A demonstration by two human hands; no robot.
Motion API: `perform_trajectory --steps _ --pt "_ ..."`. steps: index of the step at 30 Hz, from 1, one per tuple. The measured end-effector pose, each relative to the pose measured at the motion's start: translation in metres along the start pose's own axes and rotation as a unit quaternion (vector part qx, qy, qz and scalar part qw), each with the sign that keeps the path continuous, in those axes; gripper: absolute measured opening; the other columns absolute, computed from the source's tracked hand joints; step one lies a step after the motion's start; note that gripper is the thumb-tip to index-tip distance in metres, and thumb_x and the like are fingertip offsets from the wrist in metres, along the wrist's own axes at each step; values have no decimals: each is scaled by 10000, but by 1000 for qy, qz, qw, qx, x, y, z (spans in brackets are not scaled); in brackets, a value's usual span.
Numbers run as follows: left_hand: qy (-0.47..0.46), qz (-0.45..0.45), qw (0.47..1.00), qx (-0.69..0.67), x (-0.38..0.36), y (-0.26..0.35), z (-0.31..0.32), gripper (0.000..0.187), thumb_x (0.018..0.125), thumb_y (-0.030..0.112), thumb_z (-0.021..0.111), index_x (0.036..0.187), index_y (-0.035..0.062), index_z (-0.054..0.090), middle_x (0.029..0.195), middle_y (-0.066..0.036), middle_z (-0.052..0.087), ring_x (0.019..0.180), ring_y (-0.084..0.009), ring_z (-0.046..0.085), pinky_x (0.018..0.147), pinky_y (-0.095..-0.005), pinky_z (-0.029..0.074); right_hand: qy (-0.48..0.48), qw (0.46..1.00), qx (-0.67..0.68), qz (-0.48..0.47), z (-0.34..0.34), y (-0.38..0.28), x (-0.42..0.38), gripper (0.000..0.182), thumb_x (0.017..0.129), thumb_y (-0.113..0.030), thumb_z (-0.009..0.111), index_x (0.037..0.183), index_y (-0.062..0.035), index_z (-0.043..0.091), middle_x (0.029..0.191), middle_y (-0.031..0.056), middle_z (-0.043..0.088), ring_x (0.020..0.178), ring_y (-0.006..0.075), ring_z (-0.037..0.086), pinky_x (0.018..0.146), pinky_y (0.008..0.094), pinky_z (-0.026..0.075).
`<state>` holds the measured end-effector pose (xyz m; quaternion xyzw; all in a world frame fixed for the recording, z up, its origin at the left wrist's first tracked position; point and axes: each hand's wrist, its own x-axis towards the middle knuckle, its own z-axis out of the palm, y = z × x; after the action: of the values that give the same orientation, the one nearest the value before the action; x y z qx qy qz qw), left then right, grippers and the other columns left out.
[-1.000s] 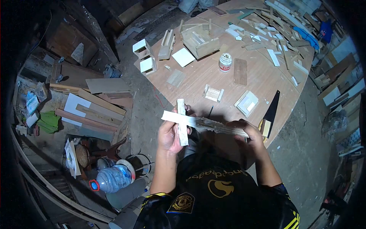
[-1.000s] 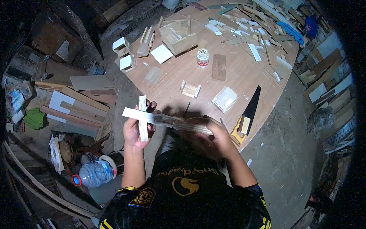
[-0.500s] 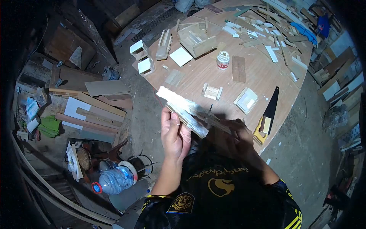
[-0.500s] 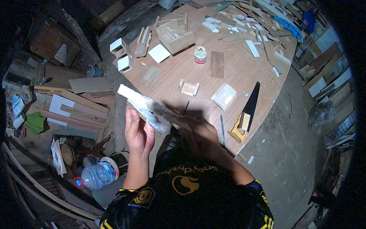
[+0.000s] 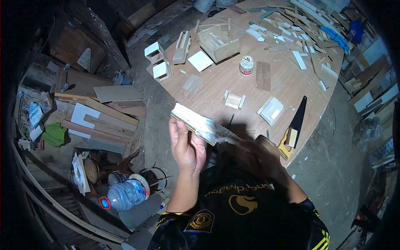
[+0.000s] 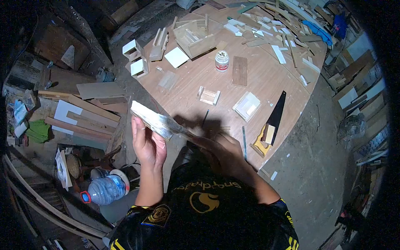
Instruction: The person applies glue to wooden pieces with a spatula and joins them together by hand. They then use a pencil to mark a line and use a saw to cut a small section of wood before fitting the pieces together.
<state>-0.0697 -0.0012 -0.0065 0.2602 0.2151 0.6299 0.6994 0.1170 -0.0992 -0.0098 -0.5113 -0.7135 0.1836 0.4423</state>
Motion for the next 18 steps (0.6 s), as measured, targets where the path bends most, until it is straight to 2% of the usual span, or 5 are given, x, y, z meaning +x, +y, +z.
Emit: perform_trajectory --steps 12,14,15,17,18 --pt "29 94 995 24 12 9 -16 302 1008 215 456 1259 49 436 1140 -92 577 1062 -210 585 919 -395 495 -10 998 69 5 -12 2 -7 295 789 -36 595 1080 -18 635 769 127 592 675 284 580 611 367 455" --pt "37 66 997 6 15 12 -21 294 1009 225 447 1244 48 449 1112 -104 589 998 -211 616 840 -356 542 59 996 47 -51 -12 11 -12 392 833 -79 663 1208 -30 559 867 110 635 729 237 603 654 342 486" --pt "37 23 999 7 14 13 -23 296 1003 256 452 1206 45 497 1007 -126 629 886 -209 651 675 -300 583 59 996 46 -52 -12 11 -11 392 833 -79 663 1208 -30 559 867 110 635 729 237 603 654 342 486" --pt "-24 -100 993 -49 13 17 -23 317 996 291 454 1170 40 538 904 -151 653 760 -206 667 533 -263 576 138 988 57 46 -12 7 -12 354 872 -159 649 1184 -17 561 937 110 655 773 223 619 714 332 491" --pt "-11 -128 990 -56 12 16 -23 340 993 309 451 1163 31 545 919 -157 657 701 -205 662 517 -261 570 130 973 156 113 -12 9 -15 346 905 -215 620 1171 0 565 931 113 662 779 205 623 732 318 485"
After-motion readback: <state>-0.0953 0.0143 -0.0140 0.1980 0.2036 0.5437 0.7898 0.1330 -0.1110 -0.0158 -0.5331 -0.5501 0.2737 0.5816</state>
